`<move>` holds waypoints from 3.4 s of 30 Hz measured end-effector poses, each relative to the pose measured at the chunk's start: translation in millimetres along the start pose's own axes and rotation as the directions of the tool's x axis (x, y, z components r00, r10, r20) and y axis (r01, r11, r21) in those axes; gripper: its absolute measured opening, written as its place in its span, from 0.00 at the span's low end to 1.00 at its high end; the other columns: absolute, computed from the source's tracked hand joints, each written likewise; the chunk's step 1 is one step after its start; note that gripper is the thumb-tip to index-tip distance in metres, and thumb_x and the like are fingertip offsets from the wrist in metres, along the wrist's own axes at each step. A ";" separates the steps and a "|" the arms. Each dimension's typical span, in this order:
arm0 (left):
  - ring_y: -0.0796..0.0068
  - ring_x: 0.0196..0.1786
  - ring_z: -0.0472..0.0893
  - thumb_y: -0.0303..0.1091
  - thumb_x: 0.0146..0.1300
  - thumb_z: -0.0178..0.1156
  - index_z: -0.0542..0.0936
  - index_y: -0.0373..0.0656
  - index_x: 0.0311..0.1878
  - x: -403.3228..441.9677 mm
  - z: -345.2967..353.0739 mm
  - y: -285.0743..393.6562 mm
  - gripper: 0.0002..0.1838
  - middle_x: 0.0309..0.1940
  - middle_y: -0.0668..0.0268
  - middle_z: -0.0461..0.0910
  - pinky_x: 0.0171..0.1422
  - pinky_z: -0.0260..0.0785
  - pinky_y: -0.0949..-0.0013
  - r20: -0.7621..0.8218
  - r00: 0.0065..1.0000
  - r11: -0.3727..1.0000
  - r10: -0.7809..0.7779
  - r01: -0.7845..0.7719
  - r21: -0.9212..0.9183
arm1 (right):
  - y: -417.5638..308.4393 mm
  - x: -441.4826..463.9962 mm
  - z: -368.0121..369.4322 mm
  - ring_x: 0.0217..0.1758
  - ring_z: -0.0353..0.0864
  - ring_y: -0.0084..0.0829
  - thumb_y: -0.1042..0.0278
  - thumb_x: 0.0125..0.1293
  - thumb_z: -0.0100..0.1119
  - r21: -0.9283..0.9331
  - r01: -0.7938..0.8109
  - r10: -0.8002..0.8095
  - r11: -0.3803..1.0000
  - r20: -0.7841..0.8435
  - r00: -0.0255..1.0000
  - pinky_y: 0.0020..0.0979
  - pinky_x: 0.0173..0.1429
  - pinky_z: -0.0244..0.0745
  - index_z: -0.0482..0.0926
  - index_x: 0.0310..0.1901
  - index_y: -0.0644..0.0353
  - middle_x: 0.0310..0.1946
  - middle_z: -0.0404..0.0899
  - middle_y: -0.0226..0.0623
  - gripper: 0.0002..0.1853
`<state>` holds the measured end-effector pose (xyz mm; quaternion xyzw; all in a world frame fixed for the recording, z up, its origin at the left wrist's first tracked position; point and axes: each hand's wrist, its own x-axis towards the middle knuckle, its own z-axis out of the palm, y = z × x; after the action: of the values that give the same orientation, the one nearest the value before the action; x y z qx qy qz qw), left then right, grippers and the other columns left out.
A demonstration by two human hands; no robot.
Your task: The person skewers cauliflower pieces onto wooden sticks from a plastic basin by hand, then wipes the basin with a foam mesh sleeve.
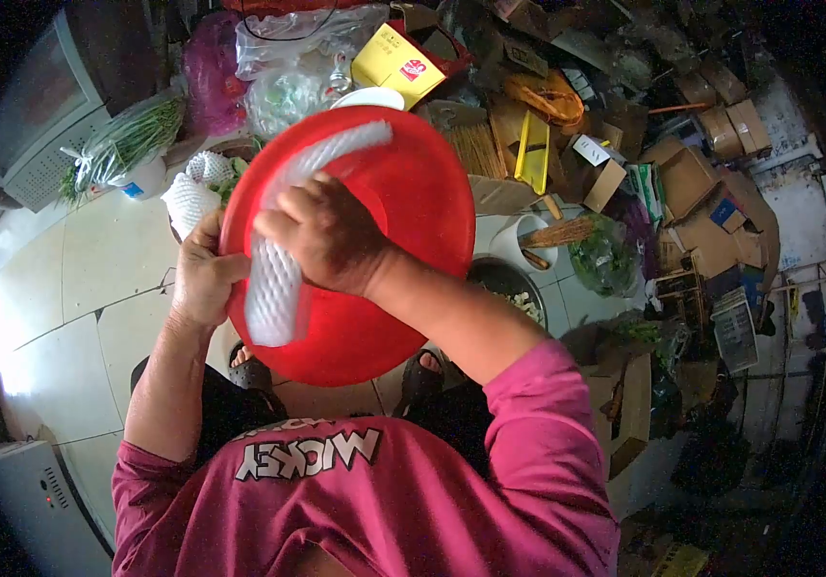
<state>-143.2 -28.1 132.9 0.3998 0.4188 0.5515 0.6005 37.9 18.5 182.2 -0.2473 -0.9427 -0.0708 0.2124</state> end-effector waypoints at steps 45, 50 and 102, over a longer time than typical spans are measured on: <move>0.79 0.22 0.64 0.20 0.42 0.55 0.69 0.40 0.27 -7.3 -66.6 40.2 0.08 0.17 0.67 0.63 0.28 0.62 0.76 -0.170 0.812 0.650 0.559 -0.301 0.698 | -2.0 79.8 122.8 0.27 0.76 0.35 0.66 0.51 0.64 0.481 -0.448 0.417 0.754 0.176 0.892 0.37 0.32 0.71 0.73 0.25 0.60 0.23 0.76 0.38 0.10; 0.68 0.19 0.68 0.20 0.42 0.56 0.70 0.41 0.27 2.4 -71.3 41.1 0.08 0.17 0.61 0.66 0.25 0.65 0.71 -0.073 0.776 0.521 0.626 -0.346 0.780 | -6.9 116.8 210.3 0.39 0.81 0.38 0.62 0.59 0.51 0.727 -0.205 0.330 0.655 -0.032 0.943 0.38 0.40 0.74 0.80 0.33 0.50 0.33 0.81 0.38 0.07; 0.84 0.30 0.68 0.17 0.42 0.56 0.72 0.40 0.30 18.4 -15.8 -21.8 0.11 0.24 0.75 0.69 0.34 0.63 0.77 -0.089 0.966 0.869 0.243 -0.176 0.462 | 112.7 -65.2 100.0 0.39 0.80 0.47 0.55 0.50 0.60 -0.008 -0.745 0.734 0.668 -0.158 0.660 0.42 0.42 0.75 0.79 0.35 0.61 0.32 0.80 0.49 0.17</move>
<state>-150.2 -11.1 106.0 0.5301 0.5311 0.5289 0.3964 108.7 111.7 67.0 -0.6107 -0.7403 -0.0297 0.2797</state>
